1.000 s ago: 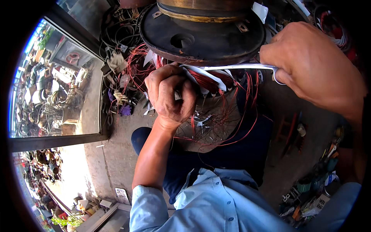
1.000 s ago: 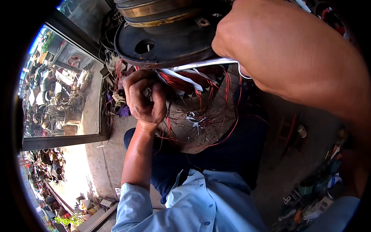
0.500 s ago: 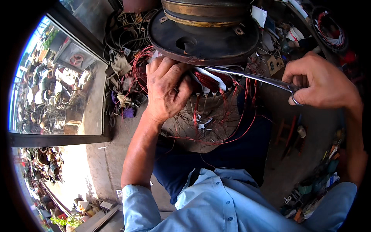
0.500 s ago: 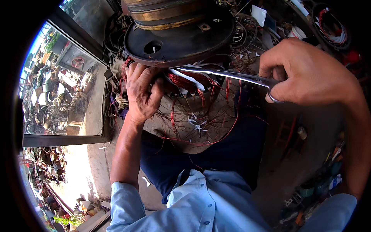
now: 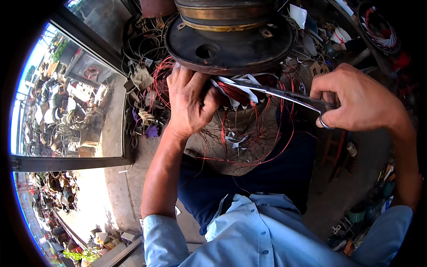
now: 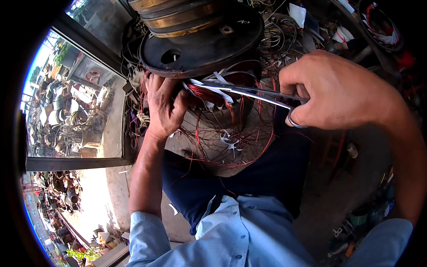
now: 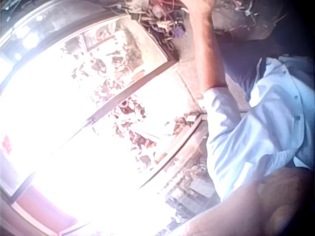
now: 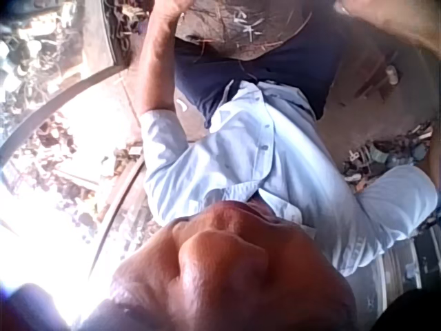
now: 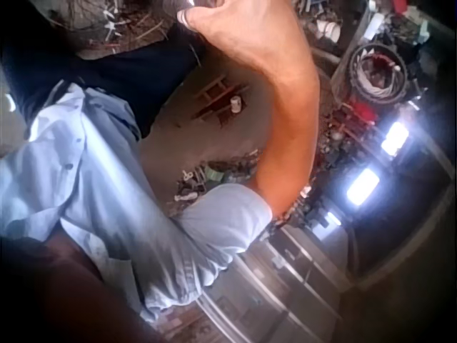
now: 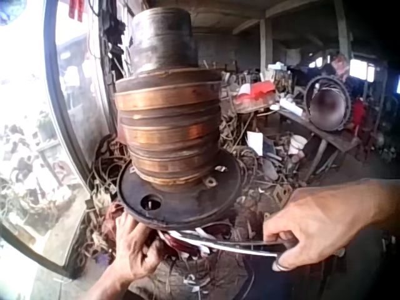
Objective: The person is winding copper wires into the slots of a motor stator and trimming the excess wire with scissors. They use a flat metal tool to push the wires and insulation paper into place.
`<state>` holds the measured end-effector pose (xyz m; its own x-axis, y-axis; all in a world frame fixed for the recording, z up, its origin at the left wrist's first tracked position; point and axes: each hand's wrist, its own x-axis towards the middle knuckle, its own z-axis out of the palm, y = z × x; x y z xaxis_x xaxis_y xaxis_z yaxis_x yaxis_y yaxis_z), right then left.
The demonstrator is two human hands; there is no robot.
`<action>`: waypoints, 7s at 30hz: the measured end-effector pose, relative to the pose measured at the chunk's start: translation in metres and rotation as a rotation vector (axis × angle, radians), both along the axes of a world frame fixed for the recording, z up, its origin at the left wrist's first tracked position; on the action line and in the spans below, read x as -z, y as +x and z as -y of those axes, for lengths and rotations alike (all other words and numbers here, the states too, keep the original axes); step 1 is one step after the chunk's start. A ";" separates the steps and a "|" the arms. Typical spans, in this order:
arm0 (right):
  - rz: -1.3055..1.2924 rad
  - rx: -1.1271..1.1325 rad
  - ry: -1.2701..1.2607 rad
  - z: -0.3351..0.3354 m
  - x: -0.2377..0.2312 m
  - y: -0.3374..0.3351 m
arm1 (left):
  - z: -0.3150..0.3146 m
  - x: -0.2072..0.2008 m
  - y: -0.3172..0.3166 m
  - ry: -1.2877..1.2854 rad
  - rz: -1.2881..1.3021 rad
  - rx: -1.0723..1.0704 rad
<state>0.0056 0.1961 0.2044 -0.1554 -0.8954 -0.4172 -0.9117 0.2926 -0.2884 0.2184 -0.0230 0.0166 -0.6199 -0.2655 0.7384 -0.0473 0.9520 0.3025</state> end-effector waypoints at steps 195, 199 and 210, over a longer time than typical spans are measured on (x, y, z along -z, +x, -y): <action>-0.340 0.485 -1.068 -0.071 0.324 0.085 | -0.048 -0.036 -0.020 -0.407 0.264 0.129; -0.427 0.427 -1.179 -0.065 0.319 0.057 | -0.042 -0.029 -0.022 -0.400 0.202 0.178; -0.450 0.356 -1.173 -0.055 0.326 0.024 | -0.047 -0.024 -0.018 -0.525 0.259 0.094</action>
<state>0.0296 0.2509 -0.1216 -0.3782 -0.5697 0.7297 -0.9198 0.3204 -0.2266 0.1999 0.0239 0.0407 -0.8006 0.1599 0.5775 0.0355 0.9747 -0.2206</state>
